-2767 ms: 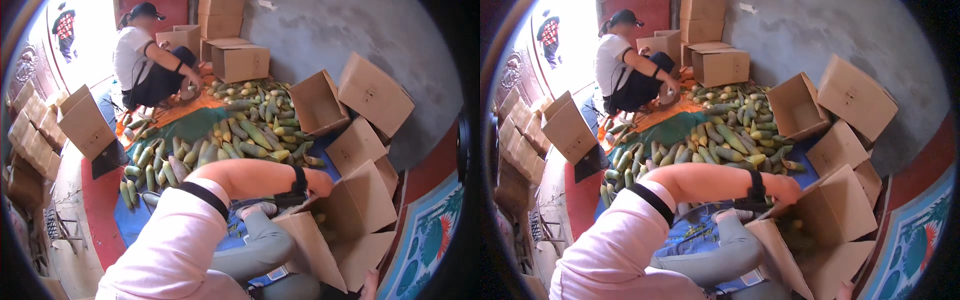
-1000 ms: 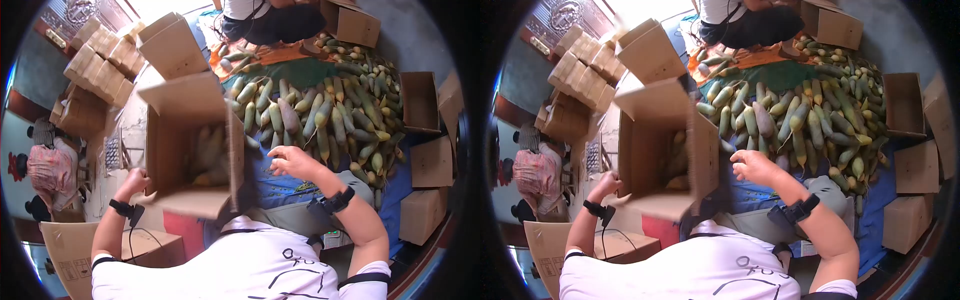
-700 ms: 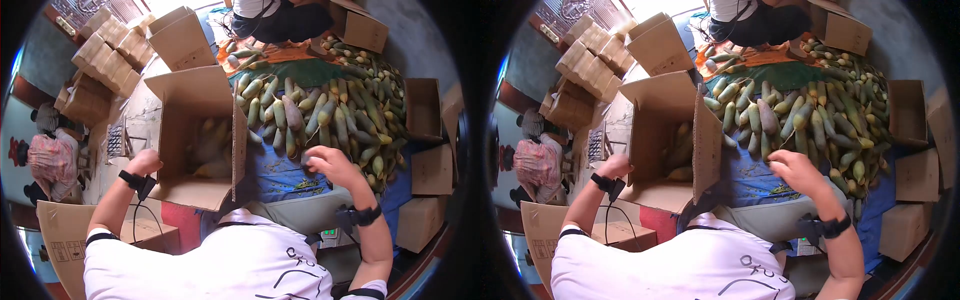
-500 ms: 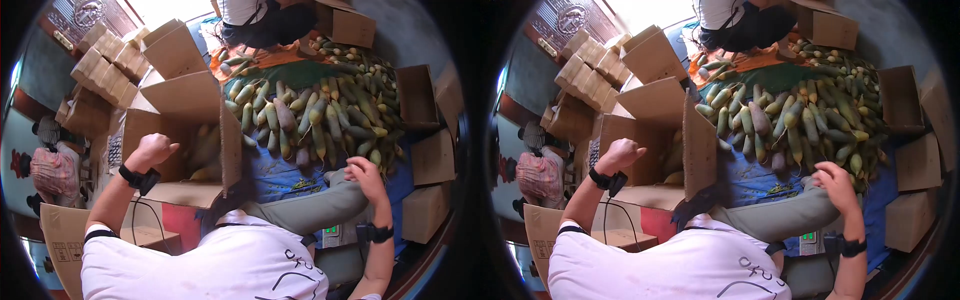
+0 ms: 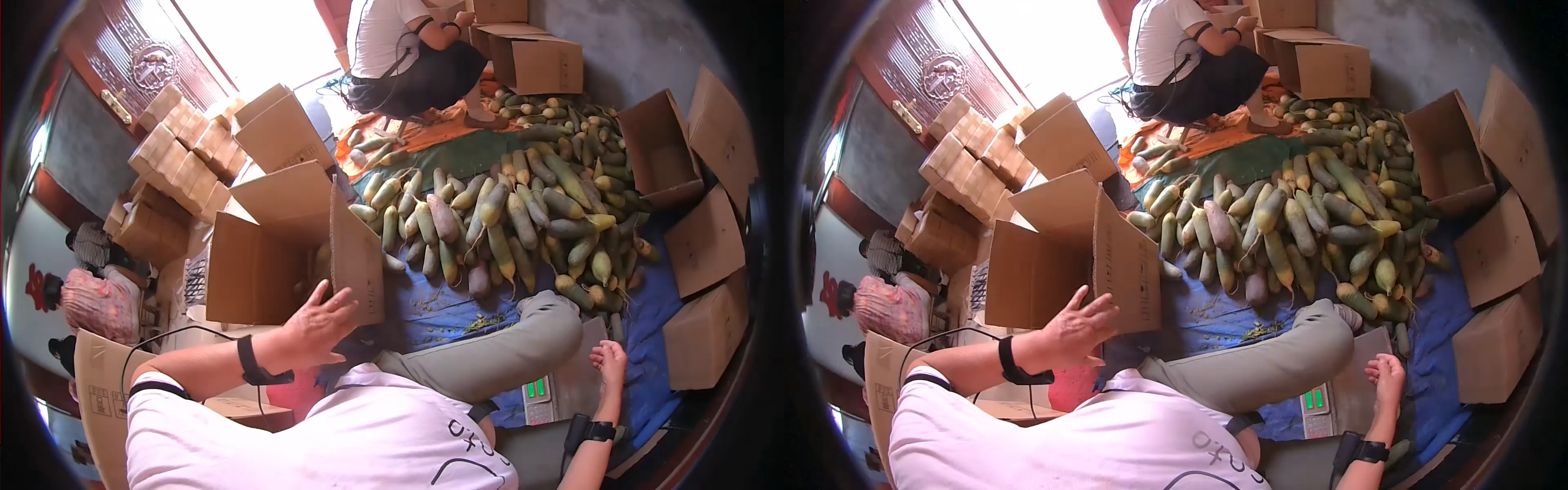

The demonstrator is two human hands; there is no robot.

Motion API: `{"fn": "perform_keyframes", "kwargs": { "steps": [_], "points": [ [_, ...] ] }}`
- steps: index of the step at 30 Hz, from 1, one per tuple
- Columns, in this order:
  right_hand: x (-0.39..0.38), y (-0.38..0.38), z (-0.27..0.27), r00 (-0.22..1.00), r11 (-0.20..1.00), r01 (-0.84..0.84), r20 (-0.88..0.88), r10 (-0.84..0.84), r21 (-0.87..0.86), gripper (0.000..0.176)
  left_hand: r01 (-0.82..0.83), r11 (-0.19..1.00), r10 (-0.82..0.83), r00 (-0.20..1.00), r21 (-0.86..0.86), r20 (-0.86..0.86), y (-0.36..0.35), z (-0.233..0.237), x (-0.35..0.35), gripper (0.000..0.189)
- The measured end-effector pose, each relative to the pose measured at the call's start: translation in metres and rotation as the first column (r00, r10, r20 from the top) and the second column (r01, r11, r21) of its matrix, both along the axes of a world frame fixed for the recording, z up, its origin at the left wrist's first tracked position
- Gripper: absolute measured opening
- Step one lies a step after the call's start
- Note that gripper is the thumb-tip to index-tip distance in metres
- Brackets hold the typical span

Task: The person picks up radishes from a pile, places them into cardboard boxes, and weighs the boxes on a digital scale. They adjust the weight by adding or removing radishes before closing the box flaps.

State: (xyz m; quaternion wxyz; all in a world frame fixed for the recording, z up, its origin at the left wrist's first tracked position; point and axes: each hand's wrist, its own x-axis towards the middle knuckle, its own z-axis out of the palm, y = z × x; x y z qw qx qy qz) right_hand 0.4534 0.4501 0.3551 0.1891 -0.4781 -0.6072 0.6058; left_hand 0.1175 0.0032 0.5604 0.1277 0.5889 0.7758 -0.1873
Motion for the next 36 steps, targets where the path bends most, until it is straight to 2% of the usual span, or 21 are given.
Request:
{"fn": "perform_keyframes", "kwargs": {
  "steps": [2, 5, 7, 8, 9, 11, 14, 16, 18, 21, 23, 25, 26, 27, 28, 29, 30, 31, 33, 35, 36],
  "points": [
    [0.000, -0.003, 0.001, 0.997, 0.994, 0.075, 0.004, -0.075, -0.084, 0.017, 0.031, 0.999, -0.031, 0.999, -0.020, 0.019, 0.003, -0.011, 0.014, 0.046],
    [0.002, -0.002, 0.003, 0.996, 0.995, 0.087, -0.022, -0.088, -0.048, 0.016, 0.072, 0.997, -0.069, 0.994, -0.029, 0.078, 0.018, -0.024, 0.030, 0.045],
    [0.007, -0.001, 0.003, 0.995, 0.995, 0.092, -0.032, -0.093, -0.039, 0.016, -0.033, 0.998, 0.039, 0.992, -0.053, 0.123, 0.030, -0.040, 0.034, 0.045],
    [0.009, -0.002, 0.002, 0.994, 0.995, 0.093, -0.045, -0.095, -0.033, 0.016, -0.037, 0.999, 0.031, 0.984, 0.032, 0.176, 0.039, -0.044, 0.037, 0.043],
    [0.012, -0.003, 0.001, 0.993, 0.993, 0.108, -0.040, -0.110, -0.035, 0.016, -0.023, 0.999, 0.017, 0.983, 0.029, 0.182, 0.049, -0.048, 0.040, 0.043],
    [0.017, -0.007, 0.003, 0.994, 0.993, 0.095, -0.054, -0.091, 0.065, 0.016, -0.165, 0.954, 0.048, 0.908, 0.251, 0.415, 0.073, -0.055, 0.044, 0.040],
    [0.024, -0.013, 0.009, 0.992, 0.990, 0.120, -0.042, -0.117, 0.072, 0.016, -0.282, 0.913, 0.027, 0.764, 0.295, 0.645, 0.118, -0.081, 0.049, 0.037],
    [0.033, -0.017, 0.011, 0.992, 0.989, 0.123, -0.027, -0.121, 0.086, 0.017, -0.274, 0.882, -0.054, 0.748, 0.382, 0.661, 0.158, -0.074, 0.059, 0.034],
    [0.038, -0.017, 0.012, 0.983, 0.979, 0.183, -0.024, -0.181, 0.088, 0.017, -0.177, 0.852, -0.204, 0.754, 0.492, 0.624, 0.201, -0.066, 0.059, 0.032],
    [0.048, -0.021, 0.014, 0.968, 0.964, 0.250, -0.026, -0.248, 0.091, 0.017, -0.203, 0.872, -0.144, 0.764, 0.446, 0.629, 0.244, -0.080, 0.041, 0.031],
    [0.056, -0.022, 0.013, 0.964, 0.958, 0.267, -0.032, -0.265, 0.109, 0.017, -0.162, 0.938, -0.049, 0.814, 0.307, 0.578, 0.254, -0.116, 0.018, 0.035],
    [0.064, -0.025, 0.015, 0.956, 0.947, 0.293, -0.035, -0.291, 0.135, 0.016, -0.129, 0.987, 0.161, 0.880, -0.101, 0.447, 0.255, -0.176, -0.012, 0.035],
    [0.064, -0.028, 0.016, 0.954, 0.946, 0.299, -0.043, -0.296, 0.122, 0.016, 0.158, 0.983, -0.114, 0.923, -0.092, 0.369, 0.241, -0.240, -0.041, 0.036],
    [0.065, -0.032, 0.019, 0.952, 0.946, 0.305, -0.051, -0.301, 0.110, 0.016, -0.019, 0.978, 0.108, 0.899, -0.208, 0.425, 0.230, -0.232, -0.041, 0.030],
    [0.066, -0.034, 0.022, 0.954, 0.946, 0.300, -0.043, -0.296, 0.126, 0.016, 0.039, 0.921, 0.126, 0.912, -0.388, 0.391, 0.223, -0.252, -0.052, 0.032],
    [0.067, -0.037, 0.021, 0.956, 0.945, 0.294, -0.045, -0.291, 0.142, 0.015, 0.050, 0.900, 0.076, 0.960, -0.433, 0.268, 0.213, -0.261, -0.049, 0.036],
    [0.069, -0.038, 0.022, 0.956, 0.944, 0.294, -0.029, -0.293, 0.148, 0.015, 0.266, 0.846, -0.118, 0.939, -0.463, 0.322, 0.200, -0.311, -0.072, 0.043],
    [0.070, -0.039, 0.021, 0.956, 0.945, 0.290, -0.010, -0.292, 0.150, 0.015, 0.261, 0.772, -0.089, 0.947, -0.579, 0.309, 0.196, -0.308, -0.067, 0.039],
    [0.074, -0.043, 0.019, 0.947, 0.935, 0.316, -0.004, -0.320, 0.159, 0.014, 0.320, 0.711, -0.132, 0.935, -0.626, 0.328, 0.165, -0.351, -0.083, 0.036],
    [0.074, -0.045, 0.020, 0.953, 0.941, 0.295, 0.014, -0.302, 0.166, 0.014, 0.057, 0.521, 0.246, 0.946, -0.852, 0.213, 0.166, -0.339, -0.077, 0.035],
    [0.075, -0.046, 0.019, 0.949, 0.939, 0.308, 0.018, -0.315, 0.154, 0.015, 0.037, 0.392, 0.165, 0.980, -0.919, 0.110, 0.161, -0.339, -0.072, 0.039]
  ]
}}
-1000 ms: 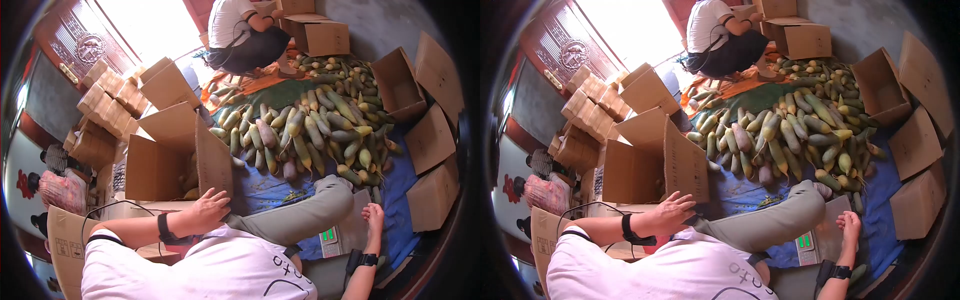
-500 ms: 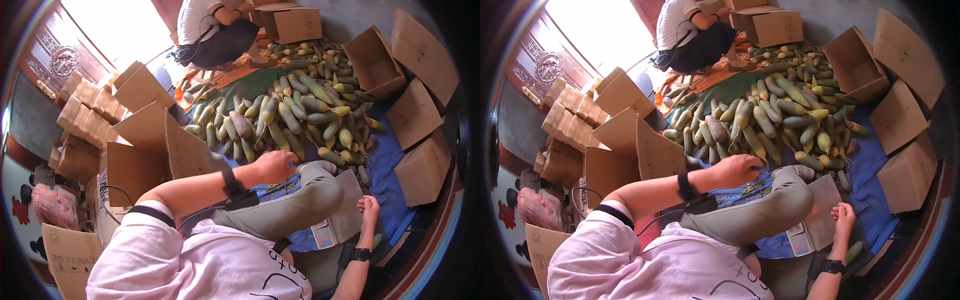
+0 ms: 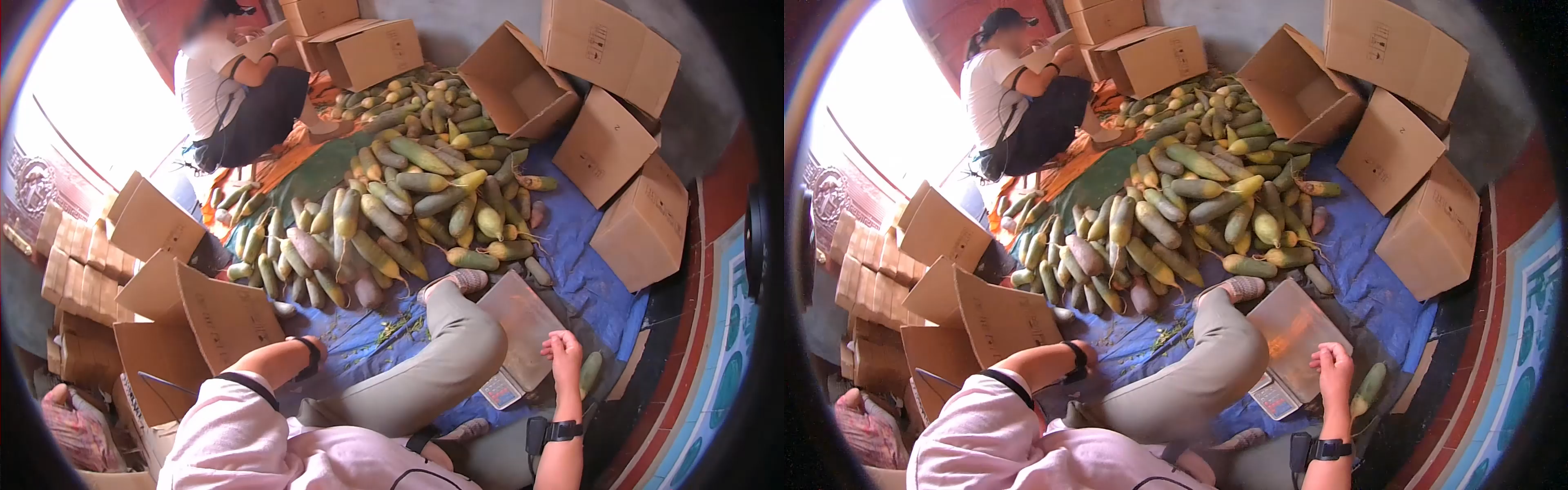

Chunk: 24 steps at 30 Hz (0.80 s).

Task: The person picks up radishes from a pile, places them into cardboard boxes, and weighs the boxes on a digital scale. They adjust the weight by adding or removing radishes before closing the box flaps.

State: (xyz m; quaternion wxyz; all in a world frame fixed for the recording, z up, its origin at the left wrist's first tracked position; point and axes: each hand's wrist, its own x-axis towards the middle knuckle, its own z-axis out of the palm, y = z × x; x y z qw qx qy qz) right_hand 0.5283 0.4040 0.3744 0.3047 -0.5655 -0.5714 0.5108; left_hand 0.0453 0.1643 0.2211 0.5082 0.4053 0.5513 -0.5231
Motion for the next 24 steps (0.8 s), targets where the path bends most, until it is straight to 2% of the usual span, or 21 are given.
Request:
{"fn": "perform_keyframes", "kwargs": {
  "steps": [1, 3, 4, 14, 24],
  "points": [
    [0.000, -0.002, 0.000, 1.000, 1.000, 0.009, 0.006, -0.009, 0.002, 0.015, 0.100, 0.985, -0.111, 0.991, -0.143, -0.070, -0.010, -0.006, 0.005, 0.049],
    [-0.001, -0.002, 0.000, 0.997, 1.000, -0.004, 0.075, 0.004, -0.001, 0.014, 0.225, 0.946, -0.242, 0.969, -0.235, -0.046, -0.033, -0.034, -0.001, 0.059],
    [-0.001, -0.002, -0.002, 0.996, 1.000, -0.001, 0.084, 0.001, -0.003, 0.014, 0.233, 0.945, -0.249, 0.968, -0.230, -0.042, -0.035, -0.050, -0.010, 0.059],
    [-0.007, 0.000, -0.015, 0.984, 0.996, 0.005, 0.176, 0.010, -0.085, 0.013, 0.157, 0.975, -0.174, 0.980, -0.159, -0.097, -0.071, -0.095, -0.032, 0.057],
    [-0.012, 0.006, -0.030, 0.981, 0.995, 0.002, 0.194, 0.017, -0.097, 0.014, 0.030, 0.991, -0.057, 0.975, -0.129, -0.214, -0.133, -0.105, -0.060, 0.055]
  ]
}}
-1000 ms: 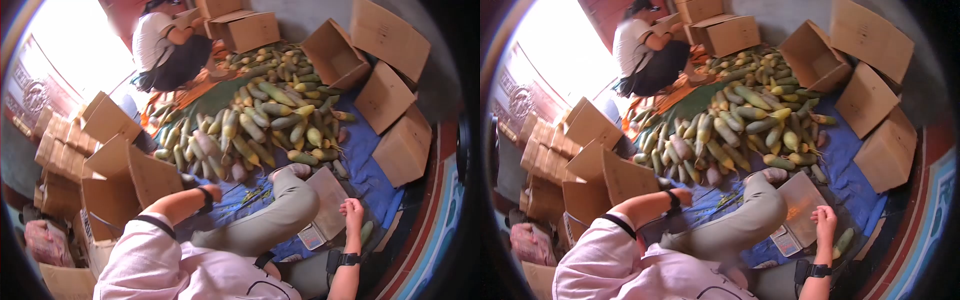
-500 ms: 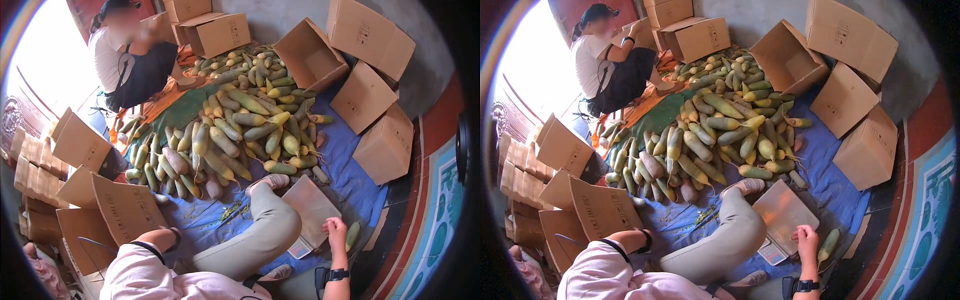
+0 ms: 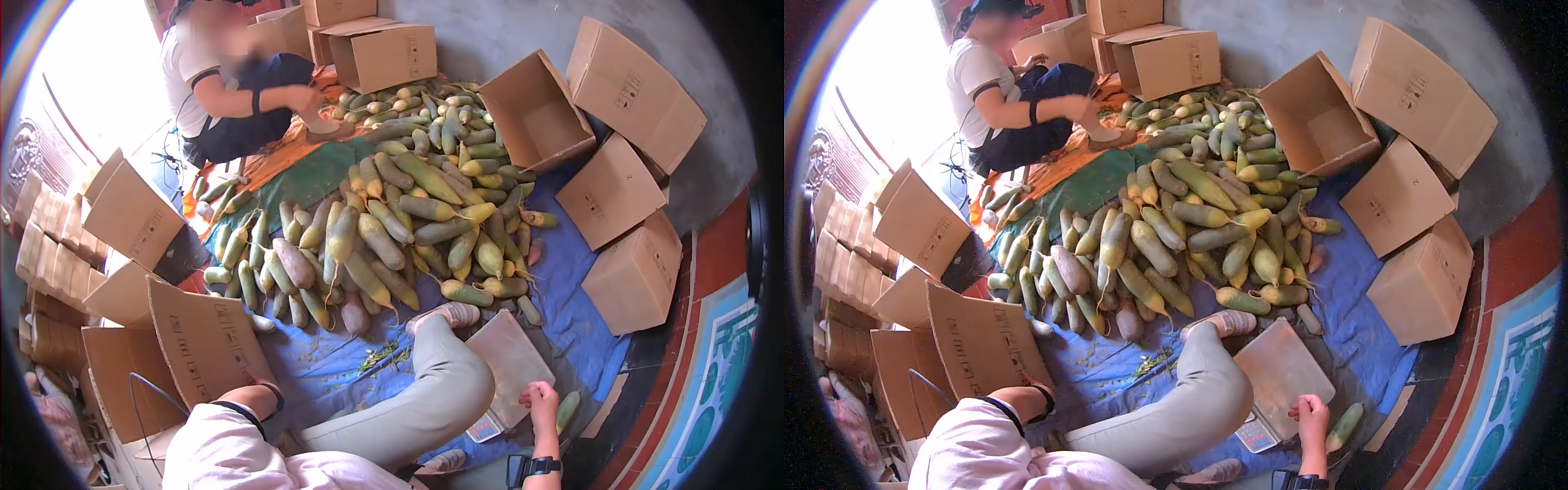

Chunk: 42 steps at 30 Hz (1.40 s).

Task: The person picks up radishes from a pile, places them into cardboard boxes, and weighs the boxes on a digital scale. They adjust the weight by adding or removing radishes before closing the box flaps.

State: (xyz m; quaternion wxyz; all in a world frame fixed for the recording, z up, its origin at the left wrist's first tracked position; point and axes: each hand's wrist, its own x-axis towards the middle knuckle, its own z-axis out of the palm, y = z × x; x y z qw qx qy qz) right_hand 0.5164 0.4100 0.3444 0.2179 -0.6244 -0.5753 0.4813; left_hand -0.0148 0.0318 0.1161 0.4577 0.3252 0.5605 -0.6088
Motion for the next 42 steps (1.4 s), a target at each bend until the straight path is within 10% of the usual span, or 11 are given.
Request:
{"fn": "perform_keyframes", "kwargs": {
  "steps": [37, 42],
  "points": [
    [0.010, -0.004, -0.010, 0.994, 0.998, -0.041, 0.095, 0.044, -0.037, 0.013, -0.122, 0.990, 0.138, 0.919, 0.067, -0.369, -0.014, 0.101, -0.058, 0.051],
    [0.014, -0.007, -0.010, 0.992, 0.999, -0.038, 0.116, 0.042, -0.037, 0.014, -0.064, 0.992, 0.107, 0.882, 0.107, -0.458, -0.040, 0.057, -0.067, 0.049]
  ]
}}
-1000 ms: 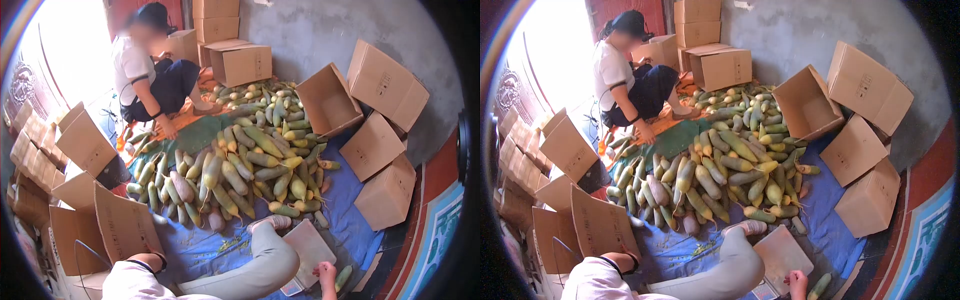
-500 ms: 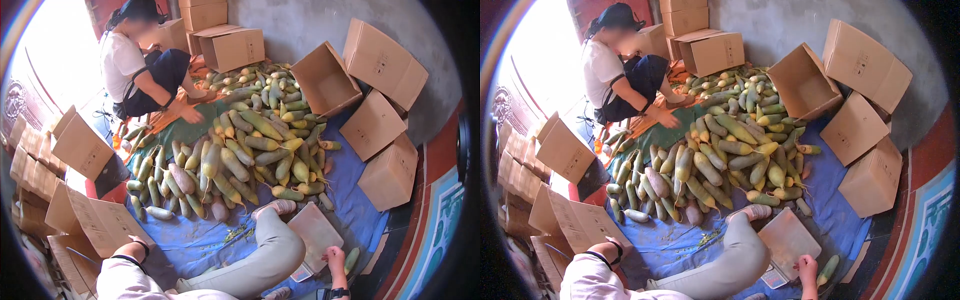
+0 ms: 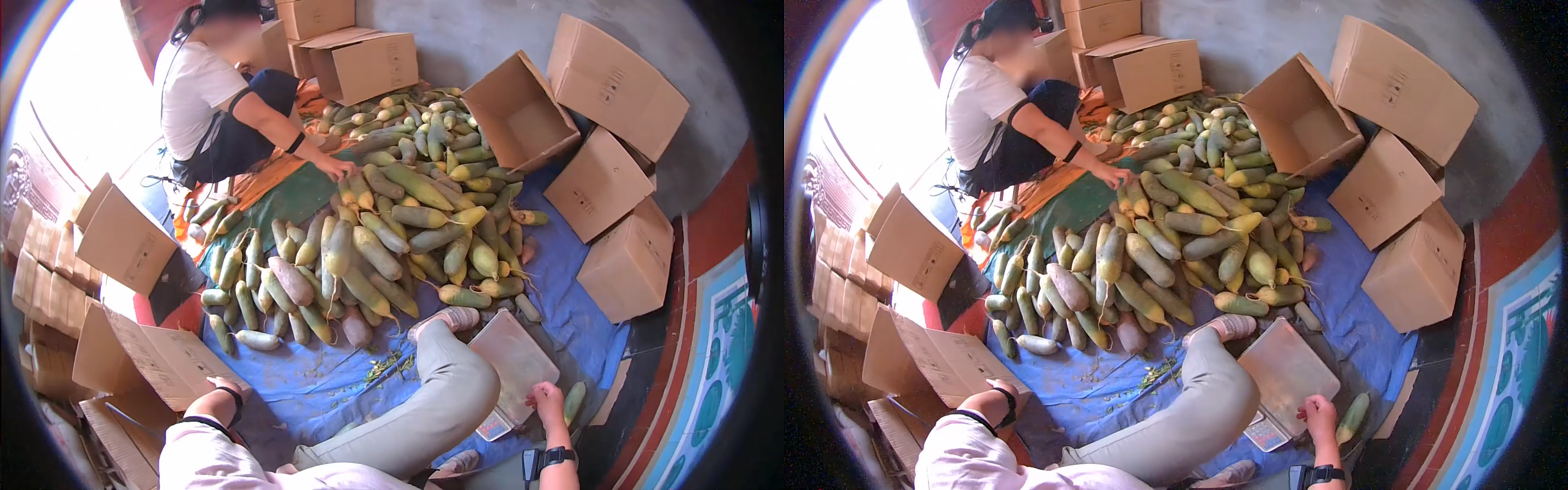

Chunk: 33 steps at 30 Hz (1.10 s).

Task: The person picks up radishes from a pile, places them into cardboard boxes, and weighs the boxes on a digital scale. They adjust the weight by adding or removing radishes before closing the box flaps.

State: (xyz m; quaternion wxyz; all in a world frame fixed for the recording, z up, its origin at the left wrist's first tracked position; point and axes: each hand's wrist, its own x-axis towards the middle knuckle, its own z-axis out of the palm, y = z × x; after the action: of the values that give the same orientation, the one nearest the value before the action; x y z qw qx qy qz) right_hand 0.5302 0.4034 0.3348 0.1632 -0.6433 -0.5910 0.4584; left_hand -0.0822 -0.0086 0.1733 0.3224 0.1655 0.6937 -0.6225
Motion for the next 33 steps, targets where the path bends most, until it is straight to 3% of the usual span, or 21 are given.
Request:
{"fn": "perform_keyframes", "kwargs": {
  "steps": [3, 5, 6, 8, 9, 10, 11, 13, 17, 19, 20, 22, 25, 28, 33],
  "points": [
    [-0.001, -0.003, 0.002, 1.000, 0.999, -0.020, 0.017, 0.021, -0.039, 0.015, 0.013, 0.995, -0.007, 0.998, 0.101, -0.060, 0.023, 0.024, 0.014, 0.046],
    [0.001, -0.004, 0.002, 0.999, 0.998, -0.049, -0.005, 0.049, -0.029, 0.016, -0.092, 0.993, 0.101, 0.988, -0.080, 0.114, 0.054, 0.051, 0.027, 0.046],
    [0.001, -0.004, 0.005, 1.000, 1.000, -0.009, -0.001, 0.009, -0.021, 0.016, -0.052, 0.996, 0.061, 0.991, -0.072, 0.119, 0.054, 0.038, 0.018, 0.046],
    [-0.003, -0.006, 0.014, 0.998, 0.998, 0.024, -0.059, -0.027, -0.063, 0.016, 0.012, 0.992, -0.075, 0.864, 0.129, 0.498, 0.045, 0.005, -0.005, 0.042],
    [-0.004, -0.008, 0.019, 0.996, 0.996, 0.063, -0.057, -0.066, -0.057, 0.016, 0.050, 0.990, -0.111, 0.859, 0.134, 0.500, 0.067, 0.016, 0.002, 0.042],
    [-0.004, -0.009, 0.024, 0.994, 0.998, 0.055, -0.088, -0.058, -0.039, 0.015, 0.034, 0.911, -0.256, 0.828, 0.410, 0.500, 0.087, 0.027, 0.016, 0.038],
    [-0.002, -0.009, 0.028, 0.992, 0.999, 0.039, -0.118, -0.041, -0.020, 0.015, -0.009, 0.760, -0.388, 0.796, 0.650, 0.465, 0.109, 0.049, 0.036, 0.034],
    [0.004, -0.014, 0.034, 0.988, 0.997, 0.075, -0.137, -0.070, 0.034, 0.014, -0.102, 0.485, -0.510, 0.774, 0.869, 0.375, 0.155, 0.093, 0.077, 0.028],
    [0.022, -0.028, 0.057, 0.980, 0.971, 0.165, -0.138, -0.142, 0.173, 0.012, -0.318, 0.090, -0.706, 0.649, 0.944, 0.286, 0.241, 0.163, 0.136, 0.024],
    [0.038, -0.039, 0.073, 0.974, 0.951, 0.210, -0.134, -0.183, 0.228, 0.011, -0.487, -0.071, -0.743, 0.608, 0.871, 0.279, 0.270, 0.215, 0.170, 0.023],
    [0.047, -0.046, 0.080, 0.971, 0.938, 0.232, -0.122, -0.207, 0.258, 0.011, -0.483, -0.071, -0.748, 0.604, 0.873, 0.274, 0.281, 0.224, 0.180, 0.023],
    [0.068, -0.059, 0.087, 0.961, 0.904, 0.277, -0.104, -0.257, 0.327, 0.011, -0.561, -0.274, -0.833, 0.544, 0.781, 0.099, 0.295, 0.238, 0.199, 0.025],
    [0.089, -0.079, 0.092, 0.939, 0.865, 0.342, -0.098, -0.329, 0.369, 0.012, -0.577, -0.321, -0.861, 0.509, 0.751, 0.023, 0.305, 0.270, 0.228, 0.033],
    [0.103, -0.095, 0.079, 0.884, 0.845, 0.468, -0.142, -0.445, 0.261, 0.012, -0.606, -0.304, -0.899, 0.438, 0.735, -0.011, 0.310, 0.291, 0.252, 0.049],
    [0.095, -0.101, 0.086, 0.907, 0.845, 0.418, -0.101, -0.409, 0.334, 0.012, -0.539, -0.219, -0.955, 0.291, 0.814, -0.064, 0.308, 0.306, 0.286, 0.065]
  ]
}}
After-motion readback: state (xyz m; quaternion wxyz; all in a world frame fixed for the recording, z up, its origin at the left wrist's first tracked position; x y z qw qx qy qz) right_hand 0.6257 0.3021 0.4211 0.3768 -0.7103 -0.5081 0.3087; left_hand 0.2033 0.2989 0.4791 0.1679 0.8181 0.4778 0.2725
